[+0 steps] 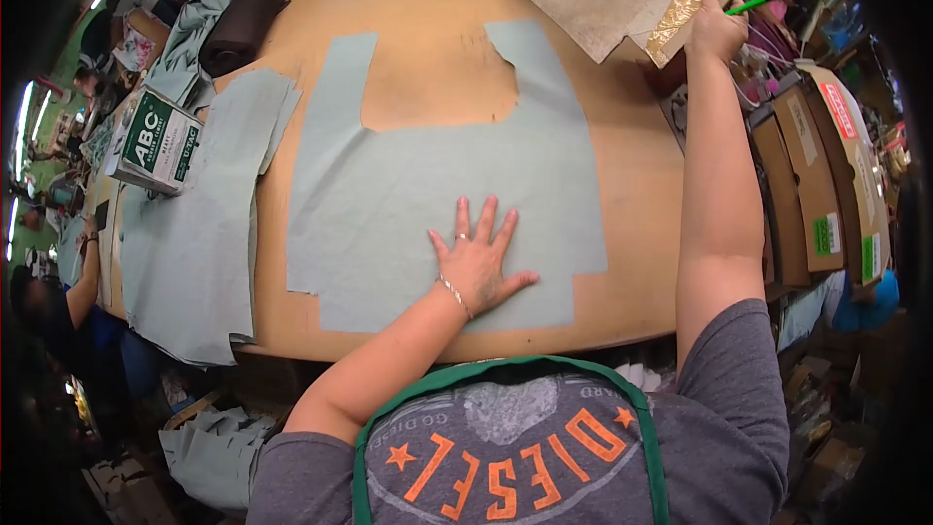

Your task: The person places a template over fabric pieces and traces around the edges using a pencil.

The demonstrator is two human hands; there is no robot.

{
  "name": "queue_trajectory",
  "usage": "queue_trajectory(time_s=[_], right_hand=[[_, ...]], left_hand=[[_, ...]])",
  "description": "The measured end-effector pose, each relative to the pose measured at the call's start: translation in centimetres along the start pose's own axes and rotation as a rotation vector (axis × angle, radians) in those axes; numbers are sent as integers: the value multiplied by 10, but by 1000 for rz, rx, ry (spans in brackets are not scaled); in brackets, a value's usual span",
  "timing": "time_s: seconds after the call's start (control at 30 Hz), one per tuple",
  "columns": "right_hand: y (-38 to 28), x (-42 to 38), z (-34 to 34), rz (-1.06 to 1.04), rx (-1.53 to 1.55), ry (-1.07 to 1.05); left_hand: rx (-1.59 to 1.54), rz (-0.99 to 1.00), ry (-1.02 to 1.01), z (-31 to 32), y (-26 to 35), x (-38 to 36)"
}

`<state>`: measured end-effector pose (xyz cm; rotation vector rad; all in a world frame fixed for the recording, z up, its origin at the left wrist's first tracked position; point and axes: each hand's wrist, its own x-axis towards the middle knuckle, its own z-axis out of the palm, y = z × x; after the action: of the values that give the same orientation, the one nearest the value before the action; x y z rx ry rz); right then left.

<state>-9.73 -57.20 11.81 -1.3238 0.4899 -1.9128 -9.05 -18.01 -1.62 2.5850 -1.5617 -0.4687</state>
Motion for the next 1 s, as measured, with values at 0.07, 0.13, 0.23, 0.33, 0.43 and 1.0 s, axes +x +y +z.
queue_trajectory(time_s=[0.07,0.13,0.23,0.33,0.43,1.0], right_hand=[[-4,-2,13,70,91,67],[-9,-5,18,108,184,57],[-27,-12,20,246,291,22],[-28,-13,12,357,314,-43],[-24,-20,-13,583,349,-131],[-97,-196,-125,810,-146,-622]], left_hand=[[-10,16,-56,-2,2,-10],[-10,7,-30,-2,3,-1],[-19,-13,27,2,7,26],[-26,-5,24,0,5,30],[-49,-8,9,-3,3,20],[-1771,19,318,-72,-275,-77]])
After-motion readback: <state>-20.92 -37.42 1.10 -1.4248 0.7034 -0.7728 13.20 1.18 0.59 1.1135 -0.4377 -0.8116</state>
